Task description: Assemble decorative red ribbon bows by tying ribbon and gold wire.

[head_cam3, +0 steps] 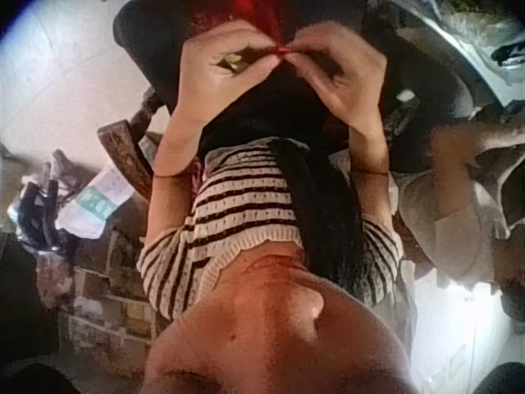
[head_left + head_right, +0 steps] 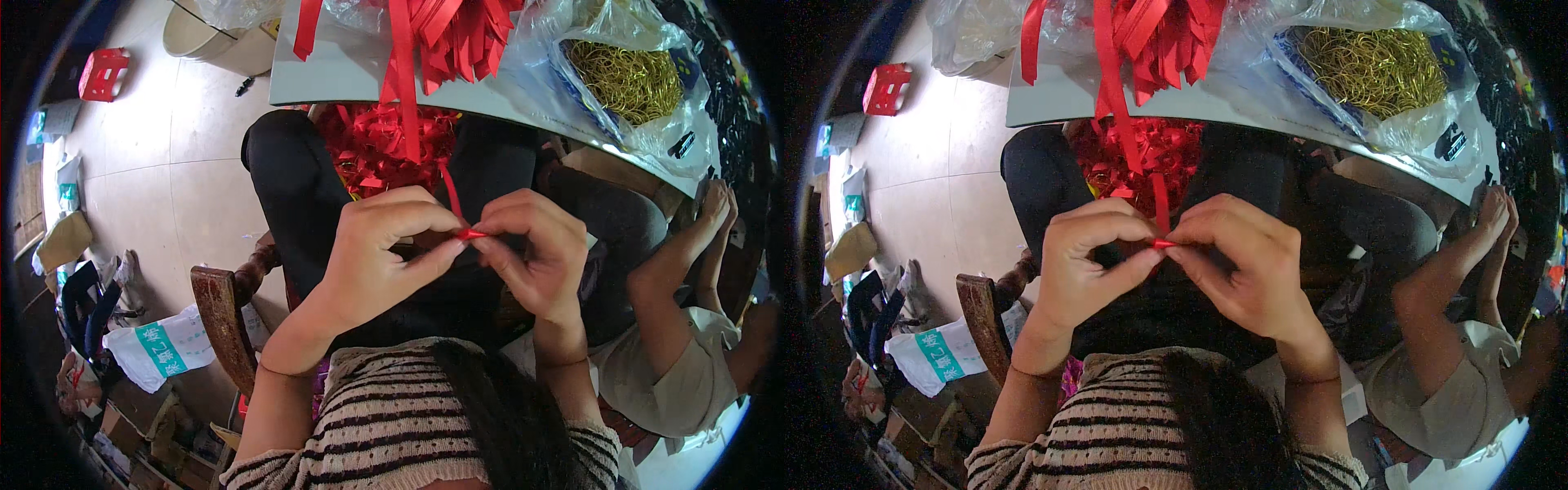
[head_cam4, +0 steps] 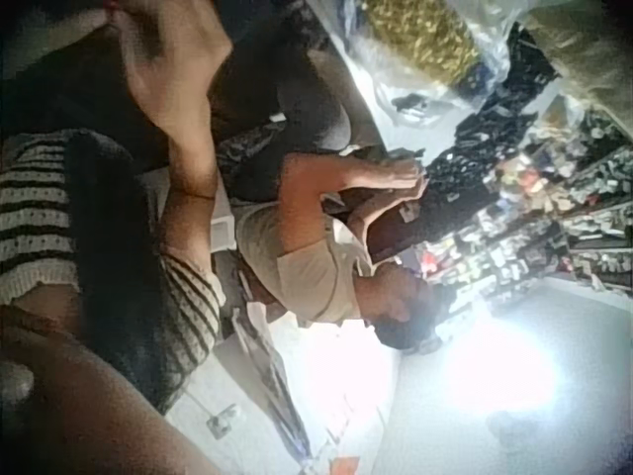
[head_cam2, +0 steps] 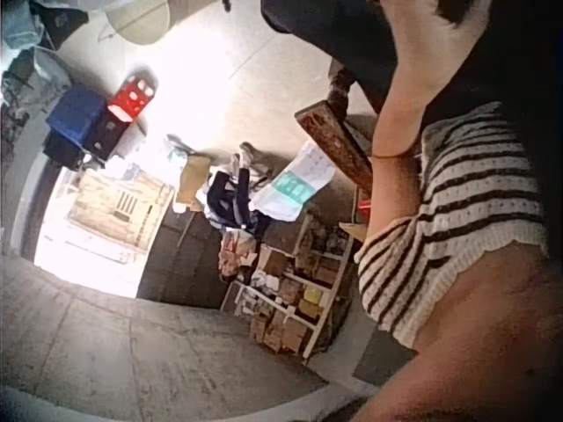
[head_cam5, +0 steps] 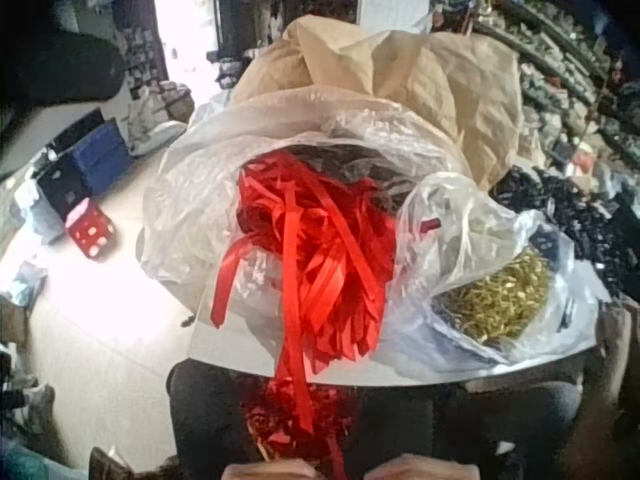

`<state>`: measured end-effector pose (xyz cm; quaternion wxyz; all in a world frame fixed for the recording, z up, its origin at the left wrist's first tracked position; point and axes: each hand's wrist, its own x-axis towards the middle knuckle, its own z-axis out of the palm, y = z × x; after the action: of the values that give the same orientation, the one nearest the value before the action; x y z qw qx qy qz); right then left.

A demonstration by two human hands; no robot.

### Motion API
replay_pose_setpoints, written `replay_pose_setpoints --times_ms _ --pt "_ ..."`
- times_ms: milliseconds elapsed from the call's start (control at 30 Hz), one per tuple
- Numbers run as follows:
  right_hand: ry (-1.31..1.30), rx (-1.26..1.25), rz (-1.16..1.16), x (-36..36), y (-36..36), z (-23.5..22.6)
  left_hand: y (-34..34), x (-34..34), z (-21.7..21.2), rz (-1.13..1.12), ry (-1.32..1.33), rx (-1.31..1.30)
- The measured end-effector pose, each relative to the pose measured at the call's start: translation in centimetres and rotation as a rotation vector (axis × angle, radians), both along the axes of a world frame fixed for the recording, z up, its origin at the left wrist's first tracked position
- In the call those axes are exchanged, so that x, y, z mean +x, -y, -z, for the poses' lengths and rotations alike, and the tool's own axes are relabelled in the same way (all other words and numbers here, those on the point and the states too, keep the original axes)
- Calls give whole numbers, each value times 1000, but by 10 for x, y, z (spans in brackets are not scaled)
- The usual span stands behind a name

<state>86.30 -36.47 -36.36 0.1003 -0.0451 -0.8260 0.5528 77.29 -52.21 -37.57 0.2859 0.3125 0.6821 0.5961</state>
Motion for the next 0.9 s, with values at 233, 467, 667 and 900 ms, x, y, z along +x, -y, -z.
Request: replay_pose_setpoints --times_ms 233,467,667,900 --pt "158 -182 -204 -12 -17 -23 7 -3 9 154 416 171" --pt "-442 53 -146 -22 -17 -1 3 6 10 -225 1039 447" --pt "-301 129 -169 -13 -7 -16 -3 -1 3 -126 -413 -25" --pt "112 -221 32 -13 -11 -12 -6 10 -10 -170 371 208"
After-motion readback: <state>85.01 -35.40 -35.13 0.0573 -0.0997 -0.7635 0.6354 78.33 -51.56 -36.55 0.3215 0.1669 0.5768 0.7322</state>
